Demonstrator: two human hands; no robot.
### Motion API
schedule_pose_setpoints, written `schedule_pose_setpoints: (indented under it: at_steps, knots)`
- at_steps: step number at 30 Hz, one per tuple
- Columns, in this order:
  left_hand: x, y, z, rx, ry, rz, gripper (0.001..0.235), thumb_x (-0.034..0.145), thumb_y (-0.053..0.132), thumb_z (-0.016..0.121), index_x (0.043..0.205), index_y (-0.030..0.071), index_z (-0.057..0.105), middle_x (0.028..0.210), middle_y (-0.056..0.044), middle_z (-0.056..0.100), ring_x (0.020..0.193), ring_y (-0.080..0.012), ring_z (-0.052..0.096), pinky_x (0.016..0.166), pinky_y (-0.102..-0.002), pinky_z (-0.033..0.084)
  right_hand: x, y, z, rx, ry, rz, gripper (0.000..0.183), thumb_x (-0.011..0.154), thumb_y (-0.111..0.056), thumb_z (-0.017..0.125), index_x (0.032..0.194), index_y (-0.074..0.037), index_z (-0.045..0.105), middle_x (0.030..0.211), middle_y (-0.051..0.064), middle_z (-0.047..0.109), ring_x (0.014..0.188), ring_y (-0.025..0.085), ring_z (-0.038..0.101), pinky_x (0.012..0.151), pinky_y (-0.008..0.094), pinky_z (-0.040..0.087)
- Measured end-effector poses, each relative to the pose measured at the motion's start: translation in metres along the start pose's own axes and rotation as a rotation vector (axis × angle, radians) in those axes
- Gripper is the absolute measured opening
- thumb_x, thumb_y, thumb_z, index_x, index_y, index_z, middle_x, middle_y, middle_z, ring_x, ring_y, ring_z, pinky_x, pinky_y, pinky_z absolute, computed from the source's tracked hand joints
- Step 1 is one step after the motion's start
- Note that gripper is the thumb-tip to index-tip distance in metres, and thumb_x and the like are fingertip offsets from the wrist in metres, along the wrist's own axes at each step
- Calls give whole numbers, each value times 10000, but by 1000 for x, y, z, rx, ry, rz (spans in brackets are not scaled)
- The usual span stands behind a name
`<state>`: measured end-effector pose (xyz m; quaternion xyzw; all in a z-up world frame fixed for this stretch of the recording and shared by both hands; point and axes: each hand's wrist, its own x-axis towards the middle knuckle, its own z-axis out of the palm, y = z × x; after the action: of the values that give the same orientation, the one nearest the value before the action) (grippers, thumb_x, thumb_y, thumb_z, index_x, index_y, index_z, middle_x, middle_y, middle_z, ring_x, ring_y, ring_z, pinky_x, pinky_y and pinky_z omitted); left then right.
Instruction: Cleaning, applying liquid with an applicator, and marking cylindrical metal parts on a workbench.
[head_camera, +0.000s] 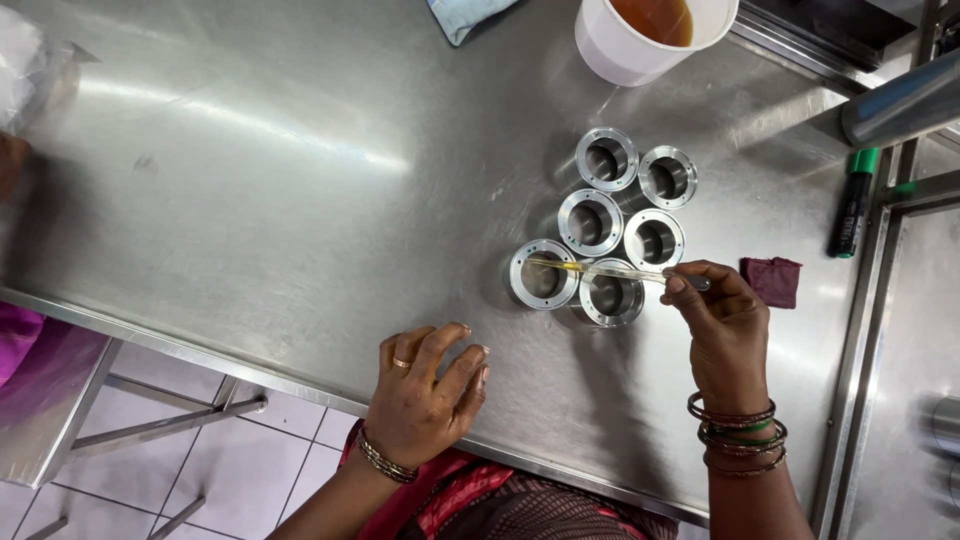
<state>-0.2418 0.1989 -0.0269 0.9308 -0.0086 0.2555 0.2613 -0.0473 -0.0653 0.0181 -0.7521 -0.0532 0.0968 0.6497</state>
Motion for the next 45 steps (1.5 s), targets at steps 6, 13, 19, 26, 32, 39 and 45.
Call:
schedule_pose_setpoints:
  at_steps: [6, 13, 19, 26, 32, 39, 45]
  knots:
    - [1, 0, -1, -1, -21, 4, 229, 874, 254, 759, 1067, 134, 725, 1245, -51, 567, 1088, -224, 561, 929, -437, 427, -1, -2, 4, -21, 5, -10, 211, 953, -91, 738, 1130, 6, 675, 1042, 81, 721, 924, 136, 665, 863, 270, 559]
    - [3, 1, -2, 4, -23, 9, 236, 870, 252, 760, 1066, 125, 722, 1246, -52, 566, 1089, -228, 565, 931, -434, 426, -3, -4, 5, 2, 17, -8, 211, 948, -90, 737, 1123, 7, 672, 1041, 80, 721, 921, 133, 671, 856, 272, 568]
    - [3, 1, -2, -14, -21, 8, 230, 861, 240, 766, 1059, 132, 723, 1239, -39, 570, 1070, -217, 567, 925, -431, 429, -4, -1, 4, -6, 2, -21, 200, 955, -80, 737, 1121, 11, 675, 1048, 85, 722, 912, 129, 660, 851, 271, 557]
    - [4, 2, -3, -8, -28, 9, 233, 856, 234, 766, 1060, 130, 722, 1233, -43, 570, 1074, -226, 567, 925, -431, 425, -12, -9, -23, -18, 63, -68, 186, 985, -112, 730, 1123, 1, 678, 1058, 78, 725, 937, 131, 682, 854, 276, 585]
    - [3, 1, 0, 0, -36, 20, 234, 856, 229, 766, 1065, 133, 723, 1238, -45, 574, 1082, -230, 566, 936, -433, 426, -13, -6, -31, -85, 114, -60, 198, 977, -124, 750, 1123, -4, 694, 1056, 77, 722, 937, 130, 679, 857, 263, 580]
    - [4, 3, 0, -17, -35, -10, 255, 852, 232, 765, 1084, 141, 710, 1240, -53, 580, 1099, -240, 557, 947, -441, 424, -24, -12, -37, -56, 129, -41, 186, 970, -100, 748, 1119, -5, 690, 1057, 88, 729, 934, 139, 687, 858, 275, 584]
    - [19, 0, 24, -159, -63, -188, 402, 852, 285, 784, 1207, 180, 627, 1278, -61, 569, 1094, -248, 527, 968, -476, 404, -42, -3, -37, -94, 78, 12, 198, 939, -70, 738, 1116, 4, 688, 1045, 101, 736, 927, 143, 692, 841, 282, 584]
